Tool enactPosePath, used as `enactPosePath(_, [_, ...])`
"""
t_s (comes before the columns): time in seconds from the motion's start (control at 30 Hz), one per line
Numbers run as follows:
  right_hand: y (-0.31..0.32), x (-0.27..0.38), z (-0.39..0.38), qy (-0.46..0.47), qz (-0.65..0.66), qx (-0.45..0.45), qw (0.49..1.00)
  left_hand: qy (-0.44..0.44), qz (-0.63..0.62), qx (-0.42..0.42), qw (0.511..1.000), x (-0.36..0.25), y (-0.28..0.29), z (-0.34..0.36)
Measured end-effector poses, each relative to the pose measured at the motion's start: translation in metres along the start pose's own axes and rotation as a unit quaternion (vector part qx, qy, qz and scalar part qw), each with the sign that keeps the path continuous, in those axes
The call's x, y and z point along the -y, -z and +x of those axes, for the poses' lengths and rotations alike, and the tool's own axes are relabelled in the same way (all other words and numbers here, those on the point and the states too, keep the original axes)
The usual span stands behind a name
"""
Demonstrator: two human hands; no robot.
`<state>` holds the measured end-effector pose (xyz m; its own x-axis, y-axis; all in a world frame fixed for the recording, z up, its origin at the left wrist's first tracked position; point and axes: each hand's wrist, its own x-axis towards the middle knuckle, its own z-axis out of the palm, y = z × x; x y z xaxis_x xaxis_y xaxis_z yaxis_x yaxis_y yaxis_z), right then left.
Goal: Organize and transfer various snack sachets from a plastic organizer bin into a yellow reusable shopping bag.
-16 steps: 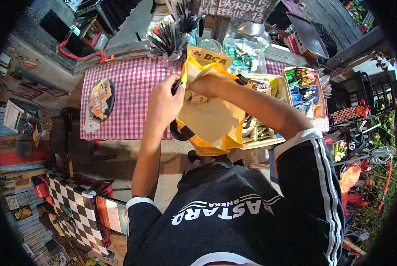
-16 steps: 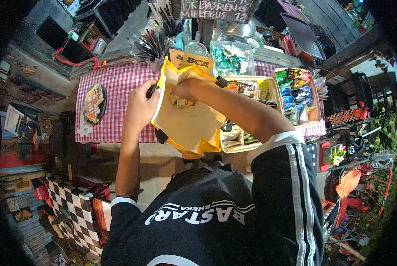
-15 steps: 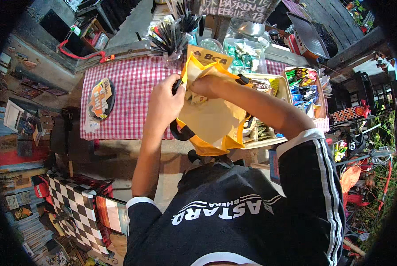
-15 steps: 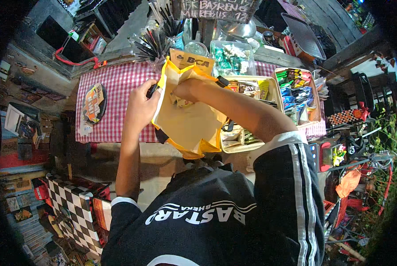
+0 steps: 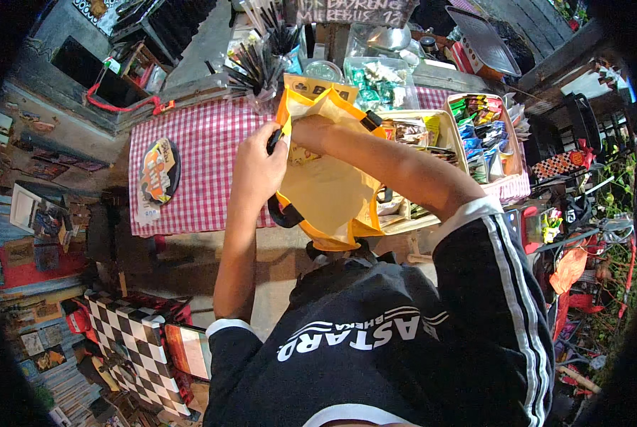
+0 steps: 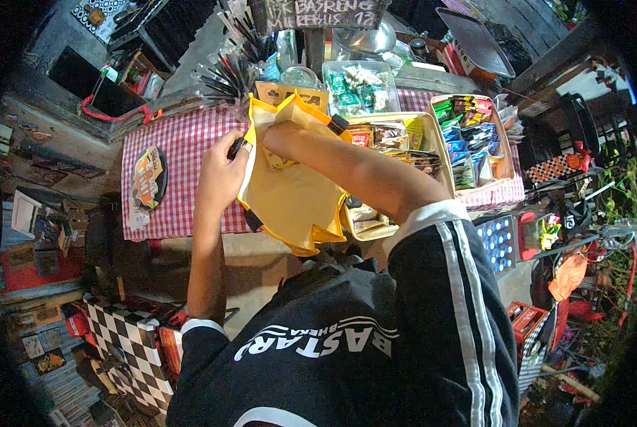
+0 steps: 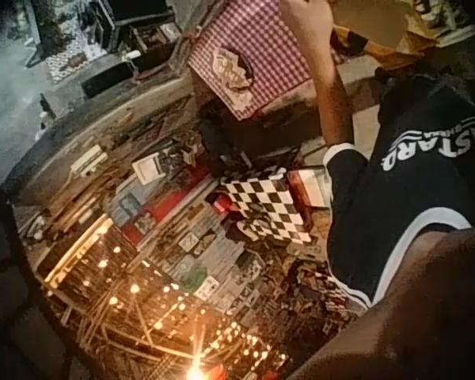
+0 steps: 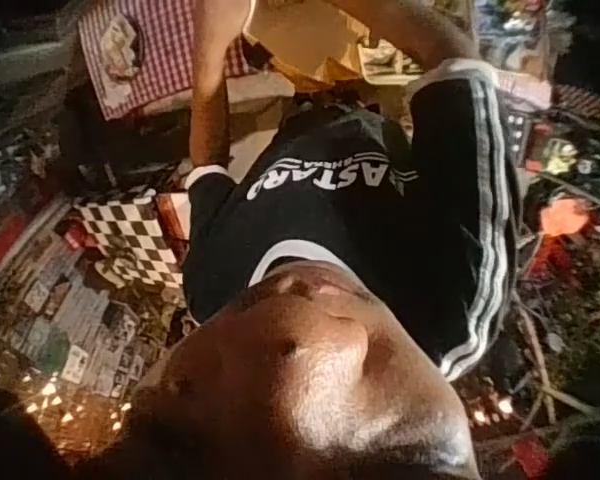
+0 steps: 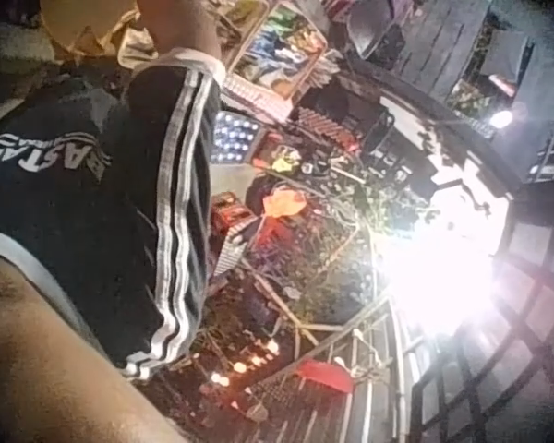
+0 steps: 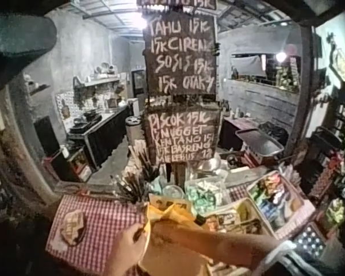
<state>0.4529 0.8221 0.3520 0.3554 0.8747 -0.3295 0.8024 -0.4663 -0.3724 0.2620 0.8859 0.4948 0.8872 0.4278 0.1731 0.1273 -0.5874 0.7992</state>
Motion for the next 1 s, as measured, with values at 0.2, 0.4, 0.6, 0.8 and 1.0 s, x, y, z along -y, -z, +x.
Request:
enactPosePath(0.2, [0.034,0.035,-0.038,0.064,-0.204,0.071,0.974,0.008,-0.043,-0.024,0.999,0.008,0.007,-0.008])
enactPosePath(0.4, [0.039,0.042,-0.040,0.121,-0.296,0.150,0.936,0.011,0.002,-0.018,1.000,0.007,0.006,-0.004])
enactPosePath(0.6, [0.007,0.026,-0.007,0.119,-0.264,0.106,0.951,0.021,0.004,-0.011,1.000,0.002,0.000,-0.001])
enactPosePath(0.8, [0.019,0.049,-0.043,0.079,-0.243,0.140,0.957,0.007,0.009,-0.031,0.999,0.003,-0.002,0.002])
enactPosePath(1.0, [-0.026,0.046,-0.051,0.197,-0.216,0.075,0.953,0.020,0.033,-0.034,0.999,0.011,-0.003,0.001])
